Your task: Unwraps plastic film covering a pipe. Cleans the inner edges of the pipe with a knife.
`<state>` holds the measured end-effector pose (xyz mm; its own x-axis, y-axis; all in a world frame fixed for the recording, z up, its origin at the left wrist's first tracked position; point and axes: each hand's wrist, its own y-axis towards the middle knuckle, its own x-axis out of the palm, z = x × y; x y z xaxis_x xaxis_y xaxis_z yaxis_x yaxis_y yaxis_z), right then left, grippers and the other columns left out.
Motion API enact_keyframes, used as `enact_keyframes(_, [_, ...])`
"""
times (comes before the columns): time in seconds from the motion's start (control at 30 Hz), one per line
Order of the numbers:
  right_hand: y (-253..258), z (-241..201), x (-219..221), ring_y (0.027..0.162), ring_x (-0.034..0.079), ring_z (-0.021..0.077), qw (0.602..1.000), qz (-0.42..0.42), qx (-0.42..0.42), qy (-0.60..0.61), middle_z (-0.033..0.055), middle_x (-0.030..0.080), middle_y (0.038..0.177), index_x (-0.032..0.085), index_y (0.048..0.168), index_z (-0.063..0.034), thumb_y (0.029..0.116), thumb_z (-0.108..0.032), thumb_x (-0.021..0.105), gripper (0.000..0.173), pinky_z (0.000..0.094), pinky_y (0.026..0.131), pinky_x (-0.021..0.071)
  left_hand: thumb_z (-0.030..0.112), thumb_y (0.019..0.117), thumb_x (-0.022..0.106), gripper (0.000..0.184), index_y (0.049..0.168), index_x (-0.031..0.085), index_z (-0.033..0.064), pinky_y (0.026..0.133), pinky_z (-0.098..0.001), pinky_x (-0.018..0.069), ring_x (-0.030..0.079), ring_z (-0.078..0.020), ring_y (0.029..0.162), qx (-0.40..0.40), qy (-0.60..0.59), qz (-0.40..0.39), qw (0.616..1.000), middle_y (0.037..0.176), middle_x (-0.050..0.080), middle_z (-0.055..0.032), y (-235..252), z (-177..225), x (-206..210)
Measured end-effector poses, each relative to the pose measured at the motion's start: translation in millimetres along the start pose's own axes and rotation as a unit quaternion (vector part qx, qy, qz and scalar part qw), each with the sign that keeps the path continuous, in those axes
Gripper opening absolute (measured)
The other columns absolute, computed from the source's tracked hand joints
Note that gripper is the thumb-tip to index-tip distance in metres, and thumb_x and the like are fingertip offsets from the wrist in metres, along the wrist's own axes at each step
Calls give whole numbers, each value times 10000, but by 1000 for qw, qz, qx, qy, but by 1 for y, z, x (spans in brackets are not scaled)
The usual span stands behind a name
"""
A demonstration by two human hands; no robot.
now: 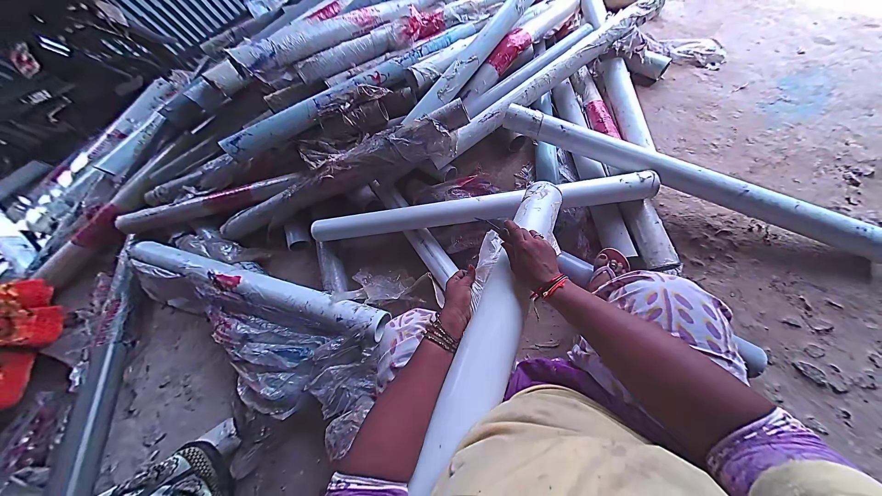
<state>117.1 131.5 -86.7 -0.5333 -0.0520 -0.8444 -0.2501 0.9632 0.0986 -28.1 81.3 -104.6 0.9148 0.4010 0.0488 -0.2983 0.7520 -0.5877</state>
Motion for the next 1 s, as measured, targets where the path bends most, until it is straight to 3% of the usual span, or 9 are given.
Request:
enact_keyframes(0.1, [-1,-2,5,1091,660,464,998,-51,32,12,266,691,1172,543,1448,-5,1051,-128,543,416,594,904,497,133,1093,495,249,952,554,-62,793,-324,441,498,-152,790,85,186,2,979,851,512,-96,10,-5,-6])
enact_keyframes(0.2, [-4,-2,9,1151,637,451,995,-85,55,21,252,678,1226,515,1482,-35,1067,-151,518,432,590,937,481,190,1096,490,308,1010,602,-84,825,-420,489,599,-251,821,187,390,-7,901,848,609,-166,15,-1,-12])
enact_keyframes(0.33, [-6,-5,7,1211,619,432,986,-133,97,21,236,653,1298,455,1526,-61,1086,-188,488,460,566,987,477,200,1090,495,366,1080,646,-133,926,-524,517,695,-399,989,251,497,-7,831,985,697,-280,20,5,-16])
enact_keyframes(0.43, [-6,-3,5,1216,631,420,969,-165,170,63,245,640,1318,379,1555,-68,1102,-228,466,489,578,1015,474,205,1088,499,378,1144,654,-135,949,-556,519,701,-440,1055,256,543,19,800,1087,703,-306,28,3,-21])
enact_keyframes(0.57, [-3,4,12,1168,654,398,951,-162,227,132,264,649,1272,328,1565,-29,1120,-234,420,498,539,1028,479,310,1126,410,458,1334,590,-56,1020,-537,494,660,-403,1192,141,605,28,783,1286,656,-269,37,8,-21])
enact_keyframes(0.7, [-1,7,21,988,707,337,931,-132,240,243,241,672,1167,341,1541,-17,1127,-205,394,457,483,918,550,397,1131,353,503,1384,558,14,1040,-552,480,624,-386,1259,29,635,17,771,1303,651,-244,50,10,-18])
enact_keyframes(0.8, [-3,7,19,907,701,308,918,-129,250,281,227,670,1112,343,1533,-14,1128,-187,392,443,460,864,559,415,1130,339,539,1384,565,-3,1078,-570,448,586,-398,1309,-17,630,-16,777,1341,630,-261,64,8,-22])
enact_keyframes(0.9, [0,11,16,940,701,321,910,-143,264,287,237,659,1161,322,1545,-20,1130,-201,388,456,469,874,560,428,1131,331,593,1337,571,-73,1117,-571,402,548,-402,1339,-48,588,-74,804,1376,586,-296,75,6,-28])
enact_keyframes(1.0, [4,18,17,1004,691,328,912,-158,268,269,247,651,1201,319,1548,-15,1129,-218,395,471,472,899,542,422,1132,332,628,1281,565,-143,1091,-530,392,548,-401,1267,-67,513,-118,848,1333,560,-340,79,7,-27])
